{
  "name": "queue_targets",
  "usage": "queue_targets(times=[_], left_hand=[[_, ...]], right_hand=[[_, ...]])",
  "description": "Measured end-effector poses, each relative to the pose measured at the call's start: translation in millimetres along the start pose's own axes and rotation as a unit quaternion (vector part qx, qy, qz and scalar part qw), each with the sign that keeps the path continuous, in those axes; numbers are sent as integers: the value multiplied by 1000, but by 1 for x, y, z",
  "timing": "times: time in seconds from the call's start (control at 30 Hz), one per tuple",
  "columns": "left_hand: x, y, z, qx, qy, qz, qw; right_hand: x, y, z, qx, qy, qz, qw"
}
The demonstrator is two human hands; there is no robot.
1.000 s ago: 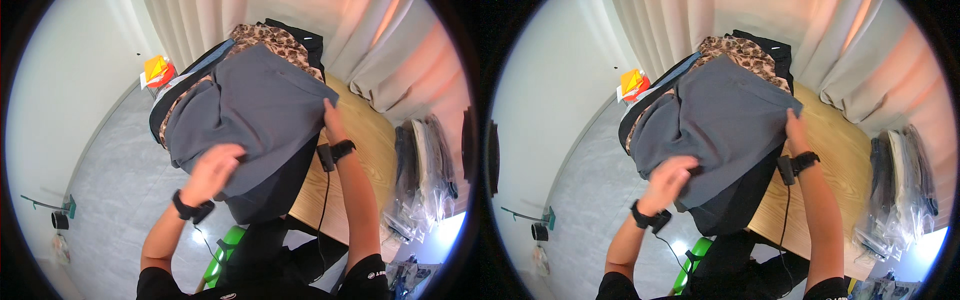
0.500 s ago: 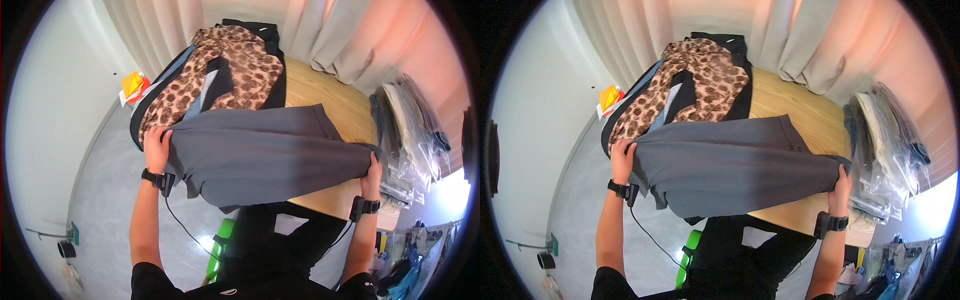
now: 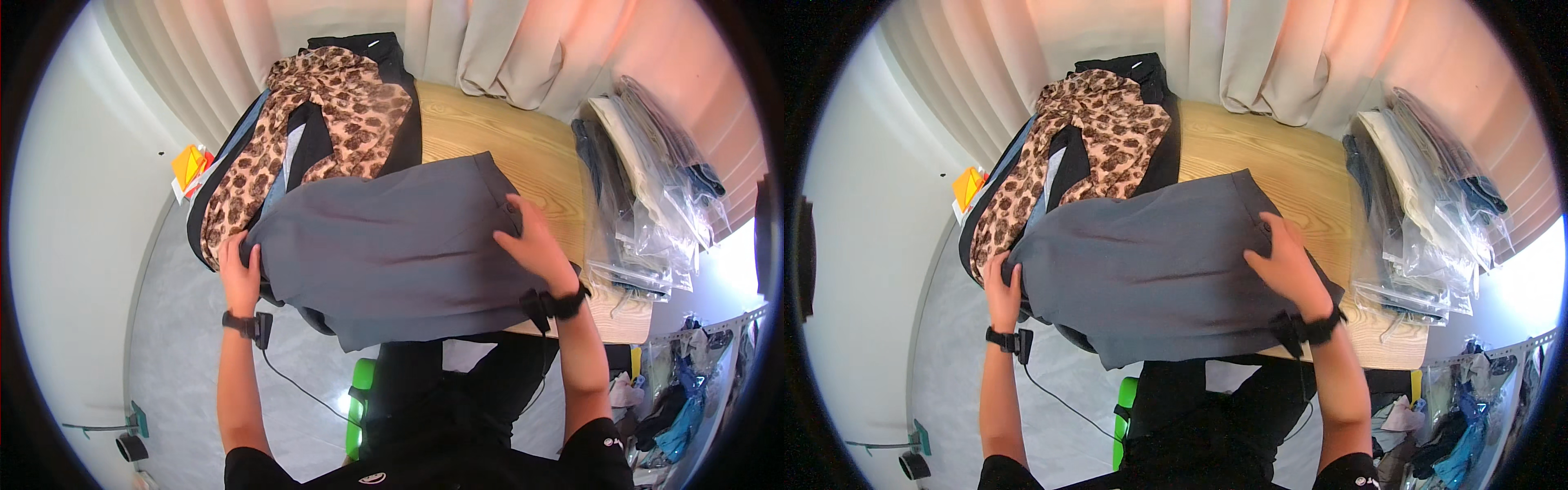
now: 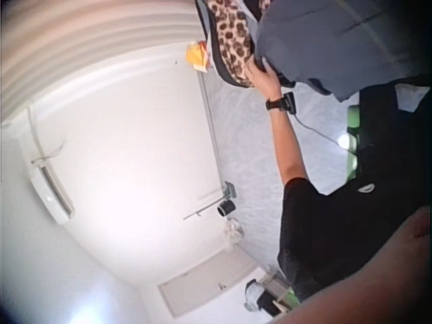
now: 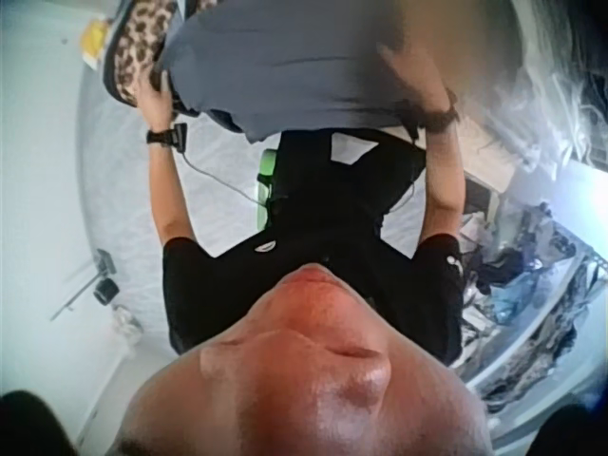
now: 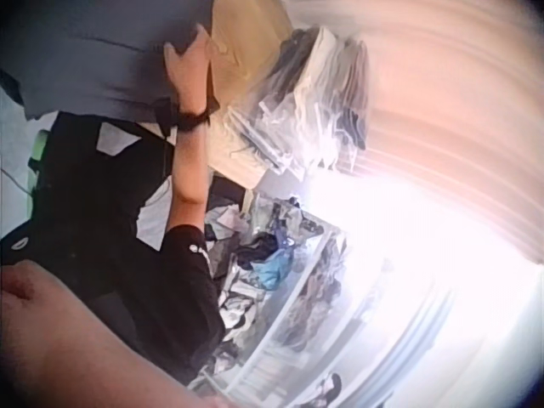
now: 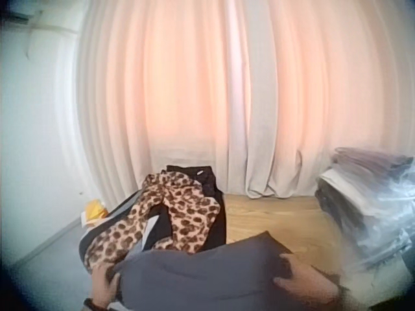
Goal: The person folds blue jeans and grey trousers on a wooden table and places the jeans into a plastic bag.
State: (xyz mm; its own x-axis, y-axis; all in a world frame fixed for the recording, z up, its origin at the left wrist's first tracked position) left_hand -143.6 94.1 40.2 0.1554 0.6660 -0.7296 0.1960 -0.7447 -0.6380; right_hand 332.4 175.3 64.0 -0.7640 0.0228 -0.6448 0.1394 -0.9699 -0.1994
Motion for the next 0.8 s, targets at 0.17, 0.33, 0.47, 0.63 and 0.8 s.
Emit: queue_targets(times=[0.17, 0.33, 0.47, 0.63, 0.8], left_hand=[[-4, 25, 20, -88, -14, 19, 996], [6, 49, 45, -166, -47, 52, 984], [28, 72, 79, -286, 26, 66, 955], [6, 66, 94, -270, 75, -138, 950], [-54, 20, 85, -193, 101, -215, 952]], right_hand=[[22, -75, -58, 49, 125, -35, 990], [32, -97, -66, 156, 175, -34, 971], [48, -98, -76, 121, 160, 0, 980], [10, -76, -76, 41, -13, -147, 988], [-61, -45, -27, -32, -27, -262, 964]])
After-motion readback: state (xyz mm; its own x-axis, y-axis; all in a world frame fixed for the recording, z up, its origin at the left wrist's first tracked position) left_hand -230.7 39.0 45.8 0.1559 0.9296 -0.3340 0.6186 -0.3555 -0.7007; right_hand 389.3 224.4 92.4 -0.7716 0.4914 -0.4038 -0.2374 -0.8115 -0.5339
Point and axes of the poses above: each hand's wrist, its own y-axis away from the middle knuckle, its own x-axis out of the palm, z = x × y, the point moved 8 cm from there along -y, towards the middle knuckle, and after that the axes turned 10 degrees about -y, right-handed, at the moved point
